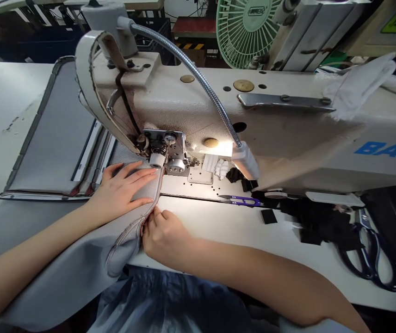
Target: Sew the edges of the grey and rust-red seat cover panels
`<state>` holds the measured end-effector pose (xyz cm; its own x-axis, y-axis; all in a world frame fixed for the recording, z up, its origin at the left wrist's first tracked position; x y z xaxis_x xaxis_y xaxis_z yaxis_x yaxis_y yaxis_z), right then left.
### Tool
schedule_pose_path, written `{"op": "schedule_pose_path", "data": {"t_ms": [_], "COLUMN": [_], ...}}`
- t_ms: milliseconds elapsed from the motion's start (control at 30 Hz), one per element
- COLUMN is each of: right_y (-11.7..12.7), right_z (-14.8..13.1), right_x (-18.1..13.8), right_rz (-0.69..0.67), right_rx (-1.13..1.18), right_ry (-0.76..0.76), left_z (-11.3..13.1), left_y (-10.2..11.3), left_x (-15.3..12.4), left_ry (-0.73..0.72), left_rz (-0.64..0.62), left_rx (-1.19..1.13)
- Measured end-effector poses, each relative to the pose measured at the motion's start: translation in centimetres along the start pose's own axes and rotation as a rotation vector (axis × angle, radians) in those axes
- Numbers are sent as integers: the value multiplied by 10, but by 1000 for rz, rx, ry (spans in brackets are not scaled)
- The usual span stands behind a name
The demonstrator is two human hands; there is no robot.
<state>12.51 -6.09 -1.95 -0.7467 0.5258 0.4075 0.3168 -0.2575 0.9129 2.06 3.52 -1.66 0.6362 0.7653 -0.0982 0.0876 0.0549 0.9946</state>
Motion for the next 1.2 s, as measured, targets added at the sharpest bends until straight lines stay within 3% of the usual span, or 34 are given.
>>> {"op": "schedule_pose_path", "data": {"t_ms": [200, 433, 567, 700, 800, 900, 967, 1067, 1200], "right_y": [-16, -25, -27, -23, -14, -10, -17, -31, -40], "right_z": [7, 32, 48, 55, 48, 37, 33, 31, 20], "right_x": [4, 16, 19, 16, 10, 5, 3, 1, 0], "right_rz": [-239, -420, -479, -402, -302, -275, -312, -341, -265], "right_rx": [79, 126, 143, 191, 402, 826, 1091, 1383, 1879], "right_ry": [-12, -89, -161, -223, -241, -294, -431, -661, -872], "left_z": [-8, -26, -36, -45, -36, -5, 25, 62, 58], "left_y": [-1, -7, -12, -1, 28, 71, 84, 66, 32], "left_x": [11, 31, 49, 60, 34, -27, -70, -101, -87], "left_ry": [29, -5, -19, -30, -89, -115, -134, -127, -45], "left_rz": [-18, -2, 15, -27, -88, 78, 206, 245, 336], "left_rx": [-36, -37, -78, -140, -242, -326, -259, -71, 87]}}
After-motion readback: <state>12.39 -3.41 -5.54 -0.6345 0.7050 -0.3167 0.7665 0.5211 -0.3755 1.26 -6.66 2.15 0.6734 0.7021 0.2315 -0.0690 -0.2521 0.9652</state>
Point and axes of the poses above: each hand's wrist, its own x-axis towards the middle knuckle, its own y-axis out of the back of the hand, z = x × y, the point moved 6 cm from there along x, towards the middle knuckle, and after that the axes turned 7 degrees about -z, right-handed, at the moved point
